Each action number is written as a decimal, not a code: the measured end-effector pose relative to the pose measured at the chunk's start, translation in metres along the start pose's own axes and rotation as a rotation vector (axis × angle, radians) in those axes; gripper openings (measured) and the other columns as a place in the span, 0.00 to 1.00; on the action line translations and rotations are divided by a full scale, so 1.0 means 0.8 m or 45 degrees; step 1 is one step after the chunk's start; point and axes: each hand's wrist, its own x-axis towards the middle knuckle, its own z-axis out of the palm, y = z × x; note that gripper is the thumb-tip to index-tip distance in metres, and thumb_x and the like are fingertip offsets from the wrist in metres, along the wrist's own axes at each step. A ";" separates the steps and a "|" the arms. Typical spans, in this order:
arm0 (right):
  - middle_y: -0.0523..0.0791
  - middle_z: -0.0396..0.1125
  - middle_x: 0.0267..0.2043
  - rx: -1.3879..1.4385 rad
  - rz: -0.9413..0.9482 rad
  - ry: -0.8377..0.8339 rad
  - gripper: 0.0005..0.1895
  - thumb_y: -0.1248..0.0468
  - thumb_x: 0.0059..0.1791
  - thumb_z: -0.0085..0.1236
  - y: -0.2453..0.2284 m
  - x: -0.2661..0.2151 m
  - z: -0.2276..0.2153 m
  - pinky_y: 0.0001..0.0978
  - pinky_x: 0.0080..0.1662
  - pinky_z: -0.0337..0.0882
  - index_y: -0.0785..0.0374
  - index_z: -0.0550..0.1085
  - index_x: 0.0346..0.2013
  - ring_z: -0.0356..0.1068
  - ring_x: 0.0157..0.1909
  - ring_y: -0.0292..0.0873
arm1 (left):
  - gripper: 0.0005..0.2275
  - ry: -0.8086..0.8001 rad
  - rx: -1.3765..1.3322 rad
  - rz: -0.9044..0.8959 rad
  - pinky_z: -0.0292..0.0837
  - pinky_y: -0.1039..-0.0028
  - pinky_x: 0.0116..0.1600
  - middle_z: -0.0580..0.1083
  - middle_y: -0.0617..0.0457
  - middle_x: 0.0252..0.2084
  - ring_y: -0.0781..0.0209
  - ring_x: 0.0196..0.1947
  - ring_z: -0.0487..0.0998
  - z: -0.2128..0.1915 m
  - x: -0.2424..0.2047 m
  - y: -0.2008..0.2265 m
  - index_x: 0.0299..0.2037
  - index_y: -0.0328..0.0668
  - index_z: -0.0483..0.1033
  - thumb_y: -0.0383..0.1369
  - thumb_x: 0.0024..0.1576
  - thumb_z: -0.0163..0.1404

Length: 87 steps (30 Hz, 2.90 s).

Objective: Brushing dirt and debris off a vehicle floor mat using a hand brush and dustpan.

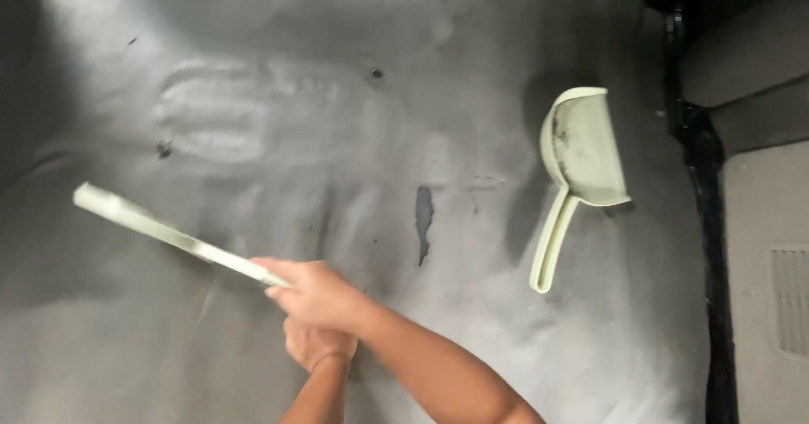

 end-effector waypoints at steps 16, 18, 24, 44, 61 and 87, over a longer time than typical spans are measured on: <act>0.60 0.74 0.49 -0.964 0.214 0.633 0.34 0.71 0.48 0.46 0.102 -0.040 -0.021 0.54 0.49 0.78 0.62 0.61 0.71 0.77 0.50 0.60 | 0.26 0.954 -0.143 0.396 0.69 0.64 0.35 0.67 0.57 0.43 0.52 0.35 0.69 0.142 0.040 -0.040 0.58 0.65 0.70 0.51 0.47 0.46; 0.57 0.72 0.57 -0.430 -0.250 0.234 0.33 0.65 0.44 0.55 0.103 -0.026 0.027 0.52 0.57 0.74 0.58 0.70 0.65 0.72 0.56 0.61 | 0.14 0.527 0.013 0.369 0.66 0.65 0.39 0.67 0.56 0.45 0.51 0.42 0.66 0.184 0.064 -0.049 0.42 0.55 0.76 0.47 0.53 0.42; 0.62 0.73 0.50 -0.312 -0.661 0.792 0.31 0.65 0.43 0.71 0.019 -0.034 -0.045 0.52 0.54 0.73 0.72 0.73 0.59 0.75 0.52 0.63 | 0.27 0.852 -0.150 0.430 0.69 0.63 0.34 0.63 0.57 0.41 0.52 0.34 0.67 0.119 0.031 -0.035 0.61 0.63 0.67 0.51 0.49 0.44; 0.63 0.73 0.45 -0.228 -0.466 0.937 0.25 0.64 0.46 0.69 0.111 -0.019 -0.102 0.54 0.47 0.73 0.70 0.73 0.56 0.70 0.48 0.56 | 0.26 0.855 -0.137 0.424 0.69 0.64 0.37 0.65 0.57 0.43 0.52 0.36 0.68 0.110 0.025 -0.036 0.60 0.63 0.68 0.51 0.50 0.44; 0.66 0.72 0.49 -0.556 -0.079 1.300 0.25 0.61 0.54 0.56 0.120 -0.106 -0.119 0.62 0.49 0.70 0.67 0.70 0.65 0.71 0.50 0.70 | 0.24 0.958 -0.132 0.458 0.68 0.66 0.34 0.66 0.57 0.44 0.53 0.35 0.68 0.110 0.025 -0.037 0.57 0.63 0.71 0.50 0.49 0.44; 0.56 0.47 0.78 -1.199 0.579 1.797 0.40 0.41 0.52 0.40 0.261 0.008 -0.017 0.64 0.73 0.39 0.58 0.56 0.74 0.41 0.79 0.60 | 0.26 0.927 -0.499 0.571 0.70 0.55 0.30 0.73 0.61 0.36 0.49 0.30 0.75 0.067 0.009 -0.040 0.51 0.64 0.78 0.59 0.44 0.53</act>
